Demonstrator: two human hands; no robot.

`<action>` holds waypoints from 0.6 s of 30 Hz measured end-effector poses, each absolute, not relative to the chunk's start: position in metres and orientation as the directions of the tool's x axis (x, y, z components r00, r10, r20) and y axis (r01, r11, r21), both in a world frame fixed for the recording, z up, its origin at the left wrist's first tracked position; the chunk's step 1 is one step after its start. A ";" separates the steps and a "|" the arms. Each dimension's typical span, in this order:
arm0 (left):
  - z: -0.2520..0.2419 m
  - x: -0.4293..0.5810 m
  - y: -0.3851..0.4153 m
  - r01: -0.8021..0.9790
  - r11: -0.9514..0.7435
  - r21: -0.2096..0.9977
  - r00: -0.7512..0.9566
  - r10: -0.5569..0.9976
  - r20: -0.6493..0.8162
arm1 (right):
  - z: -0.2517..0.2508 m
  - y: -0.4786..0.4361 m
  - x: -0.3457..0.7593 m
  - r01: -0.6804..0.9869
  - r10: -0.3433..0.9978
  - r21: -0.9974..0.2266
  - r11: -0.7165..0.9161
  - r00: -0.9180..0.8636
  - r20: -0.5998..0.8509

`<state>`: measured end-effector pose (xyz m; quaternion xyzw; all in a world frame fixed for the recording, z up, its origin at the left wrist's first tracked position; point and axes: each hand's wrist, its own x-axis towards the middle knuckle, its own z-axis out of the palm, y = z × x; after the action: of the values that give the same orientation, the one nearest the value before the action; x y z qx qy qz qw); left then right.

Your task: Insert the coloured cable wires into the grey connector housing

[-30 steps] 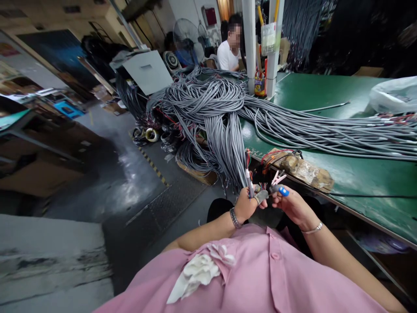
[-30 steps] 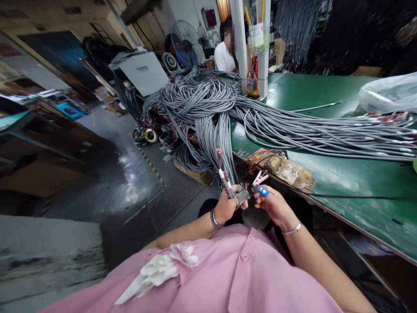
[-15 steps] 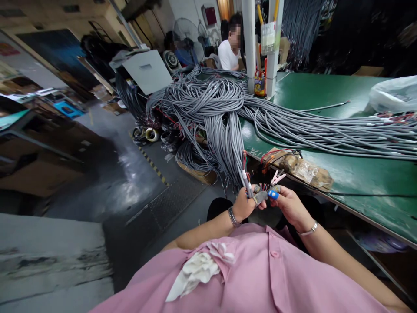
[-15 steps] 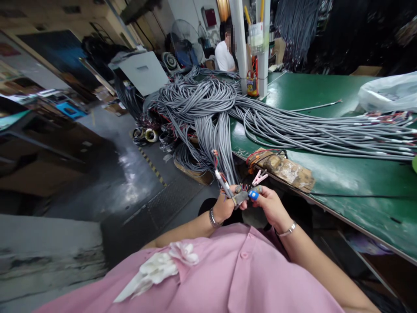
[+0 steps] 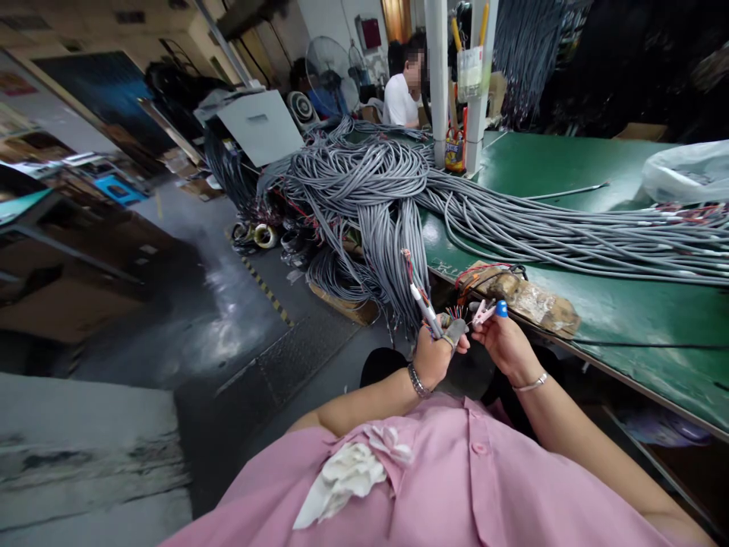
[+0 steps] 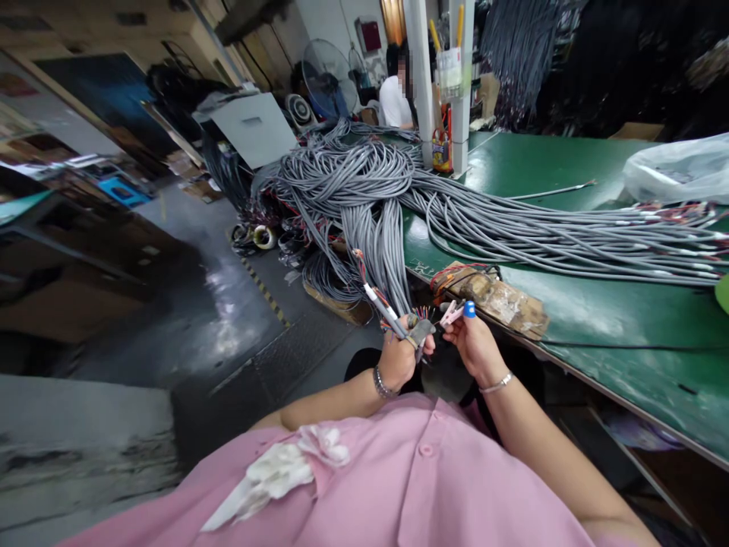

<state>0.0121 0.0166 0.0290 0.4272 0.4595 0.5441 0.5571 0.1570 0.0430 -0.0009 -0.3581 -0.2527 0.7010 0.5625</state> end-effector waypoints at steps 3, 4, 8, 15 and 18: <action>0.024 0.015 0.016 -0.187 0.020 0.982 -0.002 1.000 -0.021 | -0.002 0.045 0.152 -0.645 0.977 -0.737 -0.200 -0.073 -0.201; 0.023 0.016 0.016 -0.179 0.010 0.984 0.001 1.000 -0.010 | -0.003 0.046 0.150 -0.664 0.976 -0.721 -0.196 -0.063 -0.208; 0.019 0.016 0.016 -0.149 -0.001 0.989 -0.014 1.000 -0.001 | -0.004 0.047 0.146 -0.702 0.972 -0.694 -0.159 0.010 -0.233; 0.016 0.014 0.014 -0.105 -0.017 0.994 0.006 1.000 0.018 | -0.005 0.050 0.142 -0.741 0.967 -0.657 -0.141 0.039 -0.251; 0.017 0.012 0.012 -0.107 -0.029 0.994 0.026 0.999 0.032 | -0.005 0.047 0.142 -0.769 0.967 -0.614 -0.179 -0.024 -0.252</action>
<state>0.0121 0.0120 0.0167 0.4872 0.4580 0.5266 0.5249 0.1418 0.0468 -0.0051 -0.3192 -0.1557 0.6983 0.6215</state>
